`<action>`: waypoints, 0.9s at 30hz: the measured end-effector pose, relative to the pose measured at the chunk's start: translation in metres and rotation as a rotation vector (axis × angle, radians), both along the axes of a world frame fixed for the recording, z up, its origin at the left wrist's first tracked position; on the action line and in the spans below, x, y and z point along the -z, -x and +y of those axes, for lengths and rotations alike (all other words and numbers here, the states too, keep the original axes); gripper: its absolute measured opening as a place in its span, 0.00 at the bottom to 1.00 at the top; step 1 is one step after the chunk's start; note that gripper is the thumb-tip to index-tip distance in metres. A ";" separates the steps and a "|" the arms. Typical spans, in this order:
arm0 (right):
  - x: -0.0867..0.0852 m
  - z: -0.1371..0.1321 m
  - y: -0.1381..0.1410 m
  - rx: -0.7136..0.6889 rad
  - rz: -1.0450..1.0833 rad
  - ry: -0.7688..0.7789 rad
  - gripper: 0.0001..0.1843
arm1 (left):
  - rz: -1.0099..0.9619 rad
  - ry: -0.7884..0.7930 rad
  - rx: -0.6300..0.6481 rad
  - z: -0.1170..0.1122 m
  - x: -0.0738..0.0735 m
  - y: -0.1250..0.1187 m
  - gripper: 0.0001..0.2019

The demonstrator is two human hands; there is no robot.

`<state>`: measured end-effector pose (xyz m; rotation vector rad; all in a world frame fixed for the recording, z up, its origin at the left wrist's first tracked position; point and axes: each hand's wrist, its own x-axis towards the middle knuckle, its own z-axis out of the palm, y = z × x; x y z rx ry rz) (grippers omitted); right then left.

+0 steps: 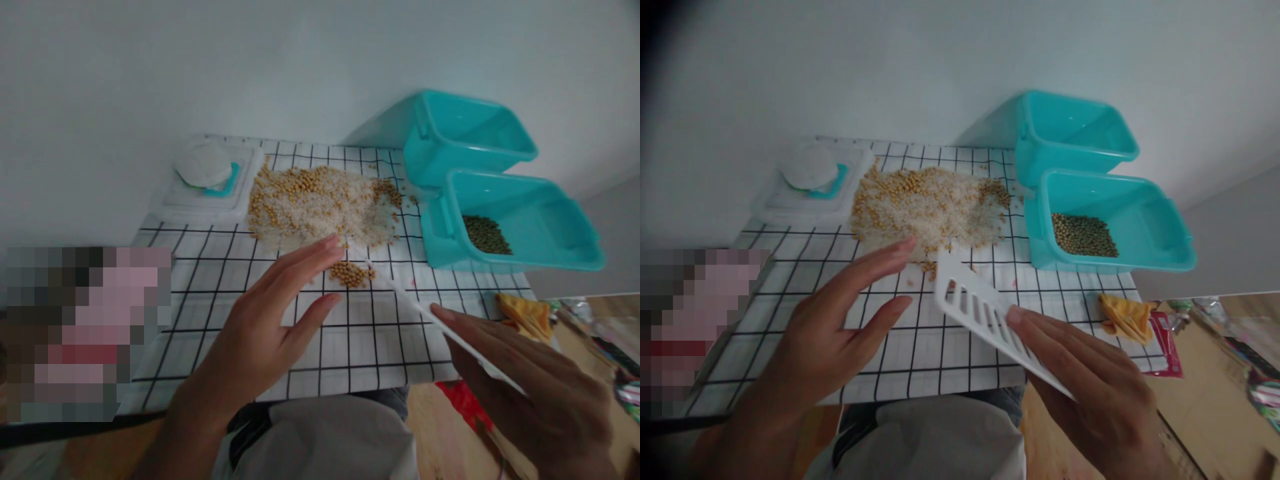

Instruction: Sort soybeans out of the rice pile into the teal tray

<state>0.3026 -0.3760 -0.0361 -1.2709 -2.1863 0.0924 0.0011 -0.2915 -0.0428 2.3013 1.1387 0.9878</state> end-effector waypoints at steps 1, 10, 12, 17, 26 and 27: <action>0.002 -0.003 -0.005 0.044 -0.017 -0.048 0.31 | 0.004 0.012 -0.026 -0.002 0.005 0.004 0.25; 0.019 -0.004 -0.016 0.092 -0.047 0.001 0.28 | 0.068 0.072 0.227 -0.032 0.035 -0.006 0.15; 0.019 0.002 -0.015 0.060 -0.004 0.037 0.29 | 0.061 0.060 0.271 -0.034 0.037 -0.015 0.14; 0.020 0.007 -0.020 0.042 0.052 0.113 0.28 | 0.086 0.034 0.280 -0.033 0.044 -0.013 0.15; 0.014 -0.005 -0.036 -0.001 0.045 0.233 0.29 | 0.223 -0.066 0.252 -0.031 0.046 0.005 0.14; 0.013 -0.006 -0.036 -0.006 0.032 0.242 0.29 | 0.229 -0.072 0.252 -0.032 0.045 0.005 0.14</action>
